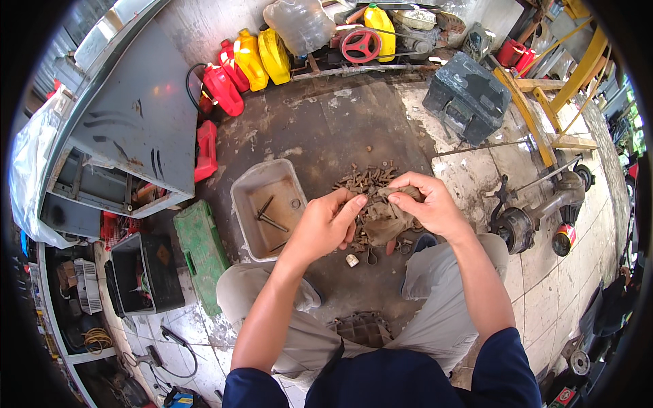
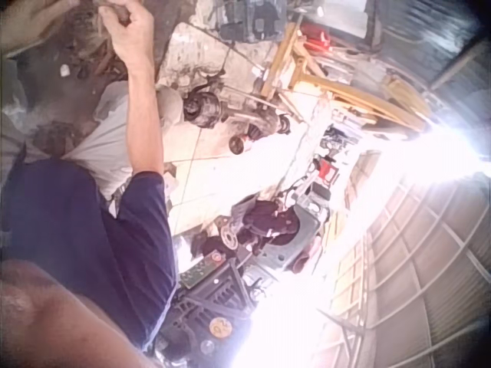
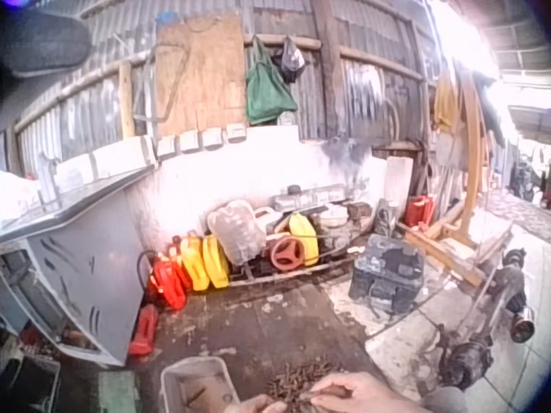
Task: The person sits on the floor and cleans a pile of rusty screws and bolts using a rag. They pick up individual pieces, wipe them, and place them back into the pile or a nearby container.
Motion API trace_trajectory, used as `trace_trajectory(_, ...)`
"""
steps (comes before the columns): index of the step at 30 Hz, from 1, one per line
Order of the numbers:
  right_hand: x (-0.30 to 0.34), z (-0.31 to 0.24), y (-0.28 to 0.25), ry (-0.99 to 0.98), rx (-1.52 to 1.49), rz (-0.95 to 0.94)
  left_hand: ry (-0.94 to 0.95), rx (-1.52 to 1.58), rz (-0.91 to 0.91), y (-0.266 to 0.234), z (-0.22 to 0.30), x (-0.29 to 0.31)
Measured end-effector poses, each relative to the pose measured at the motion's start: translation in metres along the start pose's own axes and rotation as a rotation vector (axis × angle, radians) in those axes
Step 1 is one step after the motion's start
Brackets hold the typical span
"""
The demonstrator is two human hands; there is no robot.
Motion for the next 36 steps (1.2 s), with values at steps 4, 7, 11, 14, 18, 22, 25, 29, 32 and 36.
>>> trace_trajectory(4, 0.002, 0.004, 0.004, 0.056, -0.017, -0.028, -0.192, 0.172, -0.106, 0.001, -0.013, 0.000)
trace_trajectory(7, 0.002, -0.001, 0.003, 0.018, 0.016, -0.030, -0.272, 0.235, -0.135, 0.004, -0.017, 0.002)
trace_trajectory(11, -0.001, -0.002, -0.001, -0.045, 0.069, -0.028, -0.164, 0.238, -0.128, 0.004, -0.016, 0.000)
trace_trajectory(14, -0.004, 0.008, -0.005, 0.011, 0.022, 0.026, 0.313, -0.209, 0.118, 0.001, 0.013, 0.003)
trace_trajectory(18, -0.004, 0.012, -0.007, 0.064, 0.014, 0.044, 0.275, -0.315, 0.133, -0.003, 0.014, -0.001)
trace_trajectory(22, -0.008, 0.002, -0.007, 0.042, 0.195, -0.021, 0.368, -0.441, 0.129, -0.018, 0.023, 0.002)
trace_trajectory(25, -0.007, -0.003, -0.007, 0.067, 0.309, -0.047, 0.369, -0.509, 0.056, -0.026, 0.028, 0.005)
trace_trajectory(29, -0.006, -0.003, -0.015, 0.102, 0.367, 0.033, 0.336, -0.441, 0.044, -0.047, 0.013, 0.006)
trace_trajectory(32, -0.005, -0.003, -0.035, 0.099, 0.434, 0.176, 0.115, -0.404, 0.061, -0.071, -0.006, 0.004)
trace_trajectory(36, -0.004, -0.003, -0.045, -0.041, 0.476, 0.299, -0.213, -0.651, 0.077, -0.086, -0.060, -0.010)
Point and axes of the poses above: each hand's wrist, its own x-axis away from the middle knuckle, its own y-axis out of the palm, z = x × y, the point moved 6 cm from there along -x, towards the middle knuckle, and after that the axes turned 1 degree about -y, right-handed, at the moved point
